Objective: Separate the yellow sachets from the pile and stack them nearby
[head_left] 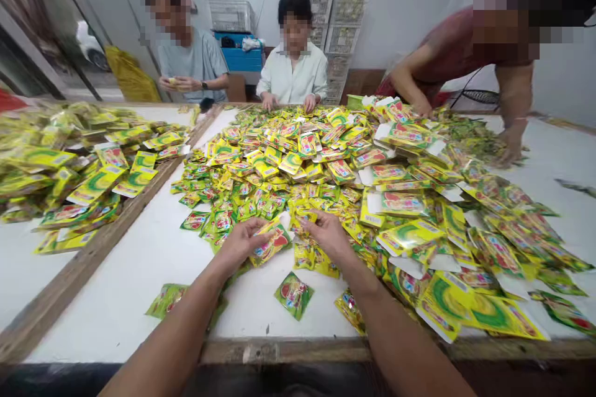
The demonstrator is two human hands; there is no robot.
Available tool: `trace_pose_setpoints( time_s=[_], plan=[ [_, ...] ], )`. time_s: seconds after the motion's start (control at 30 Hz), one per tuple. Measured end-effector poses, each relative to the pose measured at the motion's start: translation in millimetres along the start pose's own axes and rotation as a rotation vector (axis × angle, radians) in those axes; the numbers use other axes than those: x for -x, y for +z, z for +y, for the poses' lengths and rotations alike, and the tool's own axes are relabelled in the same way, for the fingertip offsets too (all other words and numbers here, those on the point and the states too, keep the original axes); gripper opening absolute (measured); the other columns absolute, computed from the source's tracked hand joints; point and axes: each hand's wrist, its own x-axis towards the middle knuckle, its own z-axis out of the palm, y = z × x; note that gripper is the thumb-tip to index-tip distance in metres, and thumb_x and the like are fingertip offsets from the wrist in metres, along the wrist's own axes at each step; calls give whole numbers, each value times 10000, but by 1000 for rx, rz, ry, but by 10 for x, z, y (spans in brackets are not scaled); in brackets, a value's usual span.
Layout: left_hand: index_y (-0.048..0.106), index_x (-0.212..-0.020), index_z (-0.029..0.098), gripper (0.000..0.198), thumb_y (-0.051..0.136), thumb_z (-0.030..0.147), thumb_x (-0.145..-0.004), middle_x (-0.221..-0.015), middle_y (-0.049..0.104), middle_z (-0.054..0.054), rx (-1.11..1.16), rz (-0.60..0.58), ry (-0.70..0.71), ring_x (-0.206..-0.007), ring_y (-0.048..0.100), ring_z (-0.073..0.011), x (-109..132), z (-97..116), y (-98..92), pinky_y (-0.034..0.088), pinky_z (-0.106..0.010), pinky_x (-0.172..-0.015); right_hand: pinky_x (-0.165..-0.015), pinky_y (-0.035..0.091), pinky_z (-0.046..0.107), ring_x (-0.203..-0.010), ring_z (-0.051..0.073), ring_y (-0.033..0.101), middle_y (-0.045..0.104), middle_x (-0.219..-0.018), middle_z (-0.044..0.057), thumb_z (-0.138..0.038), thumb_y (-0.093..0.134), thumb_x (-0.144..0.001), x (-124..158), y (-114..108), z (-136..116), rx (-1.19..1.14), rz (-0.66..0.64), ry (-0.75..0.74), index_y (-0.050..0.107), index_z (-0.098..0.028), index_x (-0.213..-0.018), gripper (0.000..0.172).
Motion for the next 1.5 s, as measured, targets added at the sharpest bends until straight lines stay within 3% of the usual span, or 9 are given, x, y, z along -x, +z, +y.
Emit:
trace_pose_setpoints(
  time_s=[0.2, 0.5, 0.6, 0.77, 0.97, 1.1, 1.23, 1.4, 1.5],
  plan=[
    [634, -902, 158, 409, 761, 413, -609, -730, 682, -21, 142, -19, -14, -583, 598, -129, 35, 76, 65, 438, -216, -530, -526, 386, 235, -549, 103, 454, 510, -630, -37, -448, 688, -609, -7, 128, -8, -171, 41, -68, 549, -180, -701, 316],
    [626, -919, 147, 390, 789, 302, -601, -757, 705, -34, 235, -74, -62, -602, 632, -135, 38, 93, 49, 481, -226, -565, -481, 276, 219, -498, 78, 334, 376, -524, -66, -499, 675, -602, 64, 47, -63, -38, -204, 23, 446, -187, -552, 391],
    [623, -909, 133, 409, 807, 277, -573, -736, 707, -39, 271, -93, -99, -581, 631, -132, 53, 130, 72, 485, -221, -547, -472, 222, 224, -483, 76, 300, 332, -483, -66, -490, 646, -646, 83, 60, -98, 150, -151, -27, 434, -183, -496, 403],
    [632, -842, 116, 433, 841, 256, -490, -686, 707, -41, 397, 53, -118, -526, 625, -134, 48, 197, 57, 493, -225, -513, -517, 291, 219, -542, 100, 430, 506, -574, -41, -474, 644, -678, 157, -21, -259, 376, -9, -58, 561, -185, -662, 302],
    [649, -795, 113, 405, 835, 297, -487, -611, 681, -18, 349, 208, -58, -452, 575, -103, 7, 198, -45, 445, -191, -439, -563, 338, 239, -719, 177, 558, 633, -777, 43, -372, 811, -516, 406, 88, -322, 951, -641, -184, 639, -175, -759, 357],
    [648, -836, 122, 415, 824, 320, -516, -669, 694, -29, 289, 214, -62, -500, 598, -118, -22, 146, -56, 462, -210, -484, -646, 378, 260, -878, 232, 572, 627, -953, 119, -296, 791, -571, 496, 201, -273, 1099, -713, -289, 663, -149, -809, 308],
    [647, -885, 126, 450, 818, 341, -528, -705, 696, -30, 188, 219, -71, -559, 614, -132, -38, 98, -65, 460, -221, -528, -593, 345, 229, -723, 161, 559, 634, -792, 31, -244, 673, -714, 409, 79, -314, 809, -599, -210, 632, -182, -867, 171],
    [662, -904, 145, 399, 793, 344, -584, -750, 704, -26, 79, 70, -57, -603, 616, -132, -4, 95, -50, 456, -221, -573, -533, 315, 225, -531, 112, 435, 545, -631, -40, -368, 523, -830, 223, -46, -327, 338, -134, -236, 594, -206, -952, 215],
    [664, -931, 148, 394, 786, 326, -601, -787, 710, -38, 120, -19, -68, -638, 624, -138, 36, 129, -16, 466, -233, -608, -579, 350, 241, -571, 118, 452, 592, -729, -15, -327, 549, -799, 142, -16, -246, 317, -15, -263, 614, -203, -941, 200]
  ],
)
